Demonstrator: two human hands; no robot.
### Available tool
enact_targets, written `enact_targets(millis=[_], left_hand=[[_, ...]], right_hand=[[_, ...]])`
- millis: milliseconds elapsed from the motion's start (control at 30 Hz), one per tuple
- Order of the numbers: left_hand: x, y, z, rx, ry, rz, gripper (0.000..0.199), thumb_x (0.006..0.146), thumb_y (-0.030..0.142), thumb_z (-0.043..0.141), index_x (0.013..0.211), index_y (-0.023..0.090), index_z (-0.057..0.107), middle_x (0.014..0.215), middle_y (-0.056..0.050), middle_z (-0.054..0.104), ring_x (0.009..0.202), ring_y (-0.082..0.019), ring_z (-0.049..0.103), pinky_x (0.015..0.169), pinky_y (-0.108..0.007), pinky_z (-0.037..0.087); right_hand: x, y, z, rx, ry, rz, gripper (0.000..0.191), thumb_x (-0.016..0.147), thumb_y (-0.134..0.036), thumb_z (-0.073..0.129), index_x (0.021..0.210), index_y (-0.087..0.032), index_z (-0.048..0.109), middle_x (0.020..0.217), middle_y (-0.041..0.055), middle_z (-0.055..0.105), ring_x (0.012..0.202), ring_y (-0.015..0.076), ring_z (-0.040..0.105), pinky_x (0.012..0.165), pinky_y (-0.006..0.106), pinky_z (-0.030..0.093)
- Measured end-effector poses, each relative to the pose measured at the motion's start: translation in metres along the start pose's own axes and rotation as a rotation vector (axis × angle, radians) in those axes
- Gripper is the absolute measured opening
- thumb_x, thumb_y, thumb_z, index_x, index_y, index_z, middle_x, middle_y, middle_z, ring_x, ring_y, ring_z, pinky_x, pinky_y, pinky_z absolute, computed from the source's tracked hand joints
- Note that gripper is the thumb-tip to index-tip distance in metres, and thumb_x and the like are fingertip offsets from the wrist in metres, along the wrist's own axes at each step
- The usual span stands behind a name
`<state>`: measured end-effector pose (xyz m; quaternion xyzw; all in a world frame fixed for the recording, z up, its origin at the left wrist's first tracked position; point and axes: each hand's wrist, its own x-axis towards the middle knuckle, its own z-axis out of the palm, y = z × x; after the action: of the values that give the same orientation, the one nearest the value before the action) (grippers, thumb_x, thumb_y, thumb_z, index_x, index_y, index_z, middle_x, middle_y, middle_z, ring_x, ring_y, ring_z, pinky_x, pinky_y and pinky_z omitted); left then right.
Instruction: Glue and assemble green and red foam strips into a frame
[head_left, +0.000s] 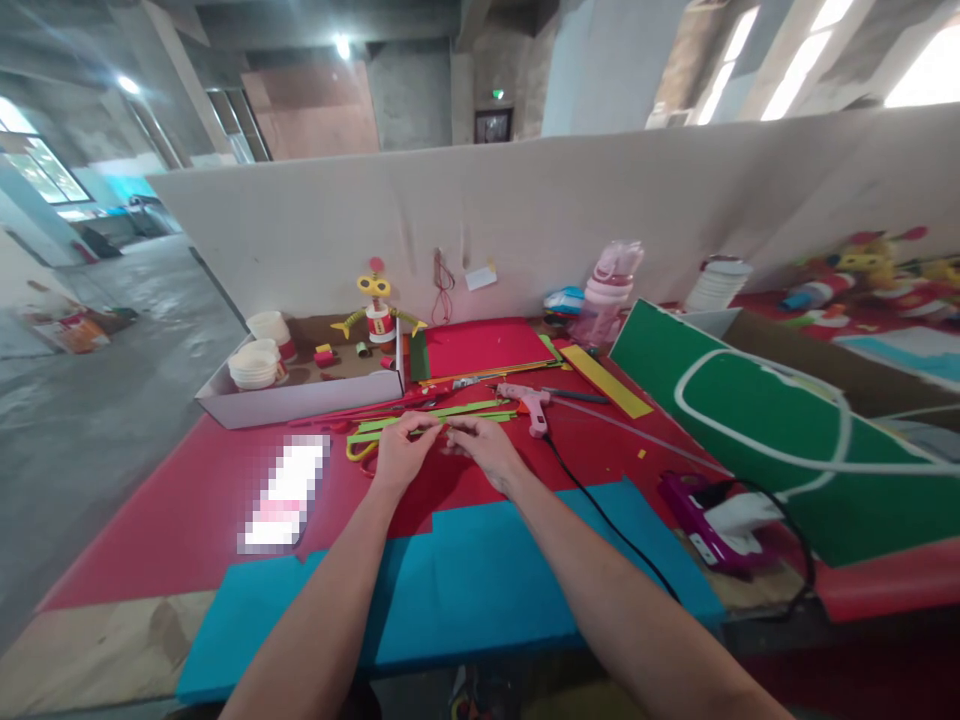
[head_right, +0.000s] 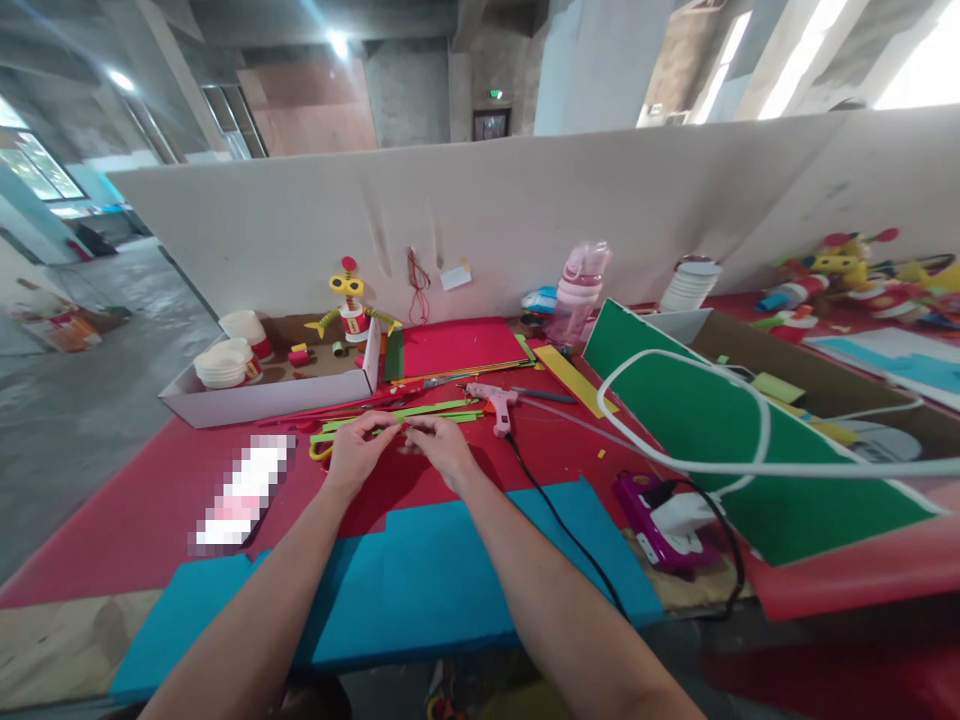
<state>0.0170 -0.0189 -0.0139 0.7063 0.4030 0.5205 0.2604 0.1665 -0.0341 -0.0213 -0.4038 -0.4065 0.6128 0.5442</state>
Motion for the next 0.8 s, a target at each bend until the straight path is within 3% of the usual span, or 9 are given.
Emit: enact_targets(millis=[300,500,633,800], left_hand=[[0.0007,0.0006,-0.0015,0.074,-0.052,0.232,0.010,0.081,0.021,0.062,0.085,0.020,0.071,0.086,-0.006,0.069,0.086,-0.019,0.063,0.078,-0.034,0.052],[0.0024,-0.0017,-0.0029,0.108,-0.104,0.291,0.012,0.083,0.018,0.060,0.087,0.020,0.071,0.087,-0.007,0.069,0.087,-0.019,0.061,0.078,-0.035,0.052],[0.0031,0.0008,-0.0044,0.137,-0.125,0.315,0.014,0.084,0.018,0.058,0.088,0.021,0.071,0.087,-0.007,0.069,0.087,-0.020,0.060,0.078,-0.036,0.051],[0.0023,0.0046,-0.0036,0.144,-0.149,0.353,0.017,0.086,0.018,0.054,0.088,0.021,0.070,0.090,-0.008,0.070,0.089,-0.020,0.059,0.080,-0.038,0.050]], right_hand=[[-0.0007,-0.0029,-0.0025,0.113,-0.078,0.022,0.028,0.059,-0.026,0.077,0.085,-0.016,0.072,0.067,-0.0014,0.064,0.060,0.0091,0.058,0.073,0.029,0.054],[-0.0020,-0.0048,-0.0061,0.140,-0.104,0.048,0.028,0.058,-0.025,0.080,0.084,-0.016,0.072,0.075,0.0001,0.067,0.063,0.0094,0.059,0.076,0.030,0.054],[-0.0025,-0.0056,-0.0078,0.173,-0.124,0.069,0.026,0.061,-0.023,0.079,0.085,-0.016,0.072,0.067,-0.0003,0.064,0.065,0.0111,0.060,0.080,0.033,0.054],[-0.0019,-0.0055,-0.0075,0.237,-0.079,0.097,0.025,0.066,-0.034,0.078,0.079,-0.015,0.069,0.062,-0.0011,0.061,0.062,0.0104,0.057,0.080,0.036,0.055]])
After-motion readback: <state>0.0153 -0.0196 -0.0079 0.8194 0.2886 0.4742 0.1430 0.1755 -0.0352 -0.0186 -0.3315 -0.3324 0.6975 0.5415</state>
